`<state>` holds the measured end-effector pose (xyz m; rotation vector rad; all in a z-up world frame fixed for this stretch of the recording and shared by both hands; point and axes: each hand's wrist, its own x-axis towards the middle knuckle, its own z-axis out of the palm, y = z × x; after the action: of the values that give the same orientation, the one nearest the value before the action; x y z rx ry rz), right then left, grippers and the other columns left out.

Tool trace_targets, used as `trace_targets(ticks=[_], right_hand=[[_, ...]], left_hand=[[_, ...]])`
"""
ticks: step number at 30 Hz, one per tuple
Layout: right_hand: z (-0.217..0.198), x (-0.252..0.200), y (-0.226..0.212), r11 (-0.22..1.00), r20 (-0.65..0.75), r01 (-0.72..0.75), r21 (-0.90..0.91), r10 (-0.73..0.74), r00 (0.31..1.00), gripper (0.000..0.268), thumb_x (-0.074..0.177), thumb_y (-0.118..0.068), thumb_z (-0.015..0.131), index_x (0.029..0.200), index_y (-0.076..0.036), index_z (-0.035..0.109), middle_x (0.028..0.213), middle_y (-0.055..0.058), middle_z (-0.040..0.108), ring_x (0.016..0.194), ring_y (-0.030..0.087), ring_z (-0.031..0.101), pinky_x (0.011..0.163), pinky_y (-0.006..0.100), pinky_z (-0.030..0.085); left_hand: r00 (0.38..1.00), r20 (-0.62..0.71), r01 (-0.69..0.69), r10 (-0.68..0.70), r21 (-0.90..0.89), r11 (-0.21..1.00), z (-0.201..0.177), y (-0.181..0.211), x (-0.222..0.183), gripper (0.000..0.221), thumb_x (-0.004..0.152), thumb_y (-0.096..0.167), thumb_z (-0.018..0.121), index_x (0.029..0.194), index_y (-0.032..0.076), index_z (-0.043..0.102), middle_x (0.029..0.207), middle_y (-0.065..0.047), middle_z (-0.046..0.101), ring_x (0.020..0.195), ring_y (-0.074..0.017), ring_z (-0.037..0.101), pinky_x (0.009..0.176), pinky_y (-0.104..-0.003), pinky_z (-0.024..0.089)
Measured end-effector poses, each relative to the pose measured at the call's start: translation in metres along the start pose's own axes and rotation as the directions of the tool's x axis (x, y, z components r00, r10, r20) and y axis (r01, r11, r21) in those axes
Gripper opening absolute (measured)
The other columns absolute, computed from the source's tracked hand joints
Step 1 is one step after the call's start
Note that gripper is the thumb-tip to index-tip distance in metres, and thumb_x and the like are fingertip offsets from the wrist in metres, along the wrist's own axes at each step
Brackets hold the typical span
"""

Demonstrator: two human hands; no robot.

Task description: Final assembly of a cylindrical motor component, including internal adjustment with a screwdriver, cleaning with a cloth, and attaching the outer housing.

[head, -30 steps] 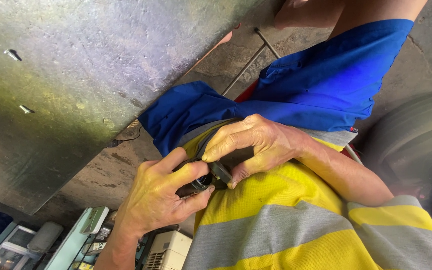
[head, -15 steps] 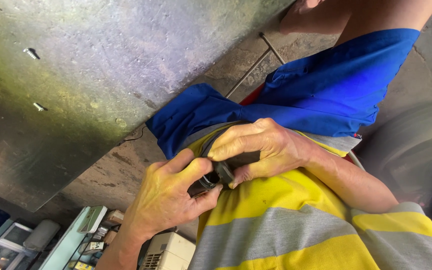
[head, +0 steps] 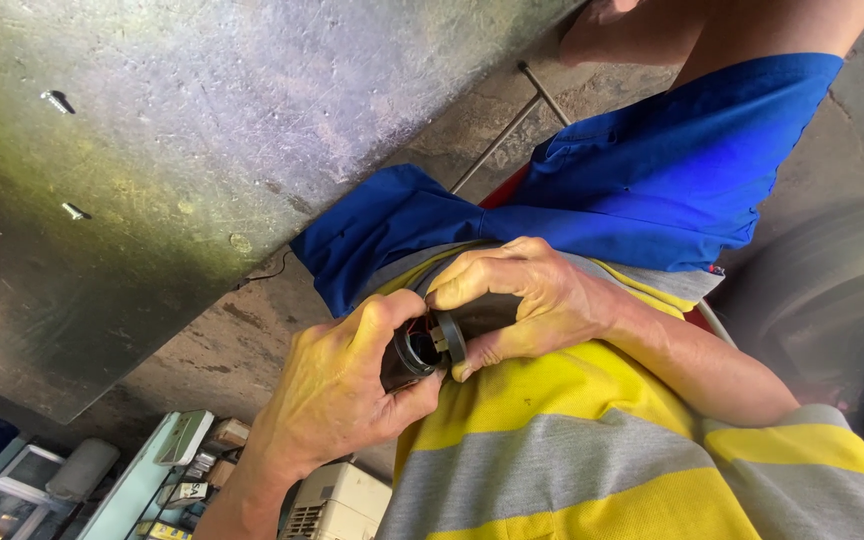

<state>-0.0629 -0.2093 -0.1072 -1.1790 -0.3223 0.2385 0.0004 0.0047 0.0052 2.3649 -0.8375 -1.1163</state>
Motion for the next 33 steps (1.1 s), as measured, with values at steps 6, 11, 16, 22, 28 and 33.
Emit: trace_targets(ticks=[6, 11, 16, 22, 28, 33], right_hand=[[0.002, -0.003, 0.002, 0.996, -0.021, 0.082, -0.040, -0.082, 0.996, 0.051, 0.081, -0.021, 0.090, 0.116, -0.002, 0.058, 0.106, 0.016, 0.071, 0.094, 0.032, 0.075, 0.087, 0.040, 0.062], [0.005, 0.000, -0.008, 0.987, -0.063, 0.105, -0.120, -0.113, 0.992, 0.049, 0.084, -0.020, 0.089, 0.117, -0.001, 0.058, 0.101, 0.016, 0.071, 0.087, 0.032, 0.075, 0.080, 0.040, 0.062], [0.006, 0.000, -0.011, 0.981, -0.060, 0.094, -0.167, -0.106, 0.993, 0.045, 0.088, -0.018, 0.086, 0.117, 0.000, 0.057, 0.104, 0.014, 0.072, 0.091, 0.032, 0.076, 0.081, 0.040, 0.062], [0.006, 0.000, -0.010, 0.983, -0.033, 0.118, -0.144, -0.123, 0.992, 0.040, 0.091, -0.012, 0.082, 0.119, 0.000, 0.057, 0.107, 0.016, 0.072, 0.094, 0.035, 0.076, 0.080, 0.041, 0.062], [0.009, -0.008, -0.004, 0.973, -0.056, 0.075, -0.216, -0.089, 0.994, 0.045, 0.090, -0.015, 0.084, 0.125, -0.001, 0.059, 0.117, 0.020, 0.070, 0.100, 0.033, 0.076, 0.084, 0.037, 0.064], [0.003, -0.008, -0.006, 0.982, -0.001, 0.021, -0.189, -0.021, 1.000, 0.049, 0.090, -0.009, 0.086, 0.132, -0.007, 0.061, 0.122, 0.015, 0.068, 0.105, 0.028, 0.074, 0.090, 0.034, 0.060]], left_hand=[[0.999, 0.034, -0.003, 0.002, 0.021, 1.000, -0.001, 0.000, 0.005, 0.056, 0.079, 0.033, 0.071, 0.127, 0.012, 0.053, 0.104, -0.005, 0.071, 0.071, -0.0375, 0.070, 0.050, -0.049, 0.055], [0.999, 0.019, -0.038, 0.038, -0.005, 0.999, -0.001, -0.003, 0.007, 0.046, 0.078, 0.031, 0.072, 0.120, 0.015, 0.059, 0.096, -0.003, 0.063, 0.070, -0.0322, 0.068, 0.050, -0.046, 0.053], [0.998, -0.013, -0.064, 0.063, -0.034, 0.997, -0.004, 0.000, 0.008, 0.029, 0.080, 0.028, 0.073, 0.104, 0.016, 0.064, 0.084, -0.001, 0.056, 0.058, -0.0280, 0.061, 0.045, -0.041, 0.051], [0.999, 0.007, -0.053, 0.053, -0.037, 0.998, -0.004, 0.000, 0.008, 0.025, 0.081, 0.031, 0.074, 0.093, 0.016, 0.059, 0.081, -0.001, 0.051, 0.057, -0.0293, 0.058, 0.044, -0.042, 0.048], [0.999, -0.023, -0.044, 0.042, -0.055, 0.998, -0.005, 0.002, 0.010, 0.023, 0.079, 0.025, 0.072, 0.094, 0.014, 0.059, 0.084, -0.001, 0.060, 0.061, -0.0285, 0.064, 0.047, -0.041, 0.050], [0.961, 0.133, 0.253, -0.242, -0.075, 0.965, -0.003, 0.006, 0.009, 0.063, 0.077, 0.045, 0.077, 0.123, 0.013, 0.047, 0.108, 0.000, 0.072, 0.082, -0.0422, 0.072, 0.062, -0.057, 0.055]])
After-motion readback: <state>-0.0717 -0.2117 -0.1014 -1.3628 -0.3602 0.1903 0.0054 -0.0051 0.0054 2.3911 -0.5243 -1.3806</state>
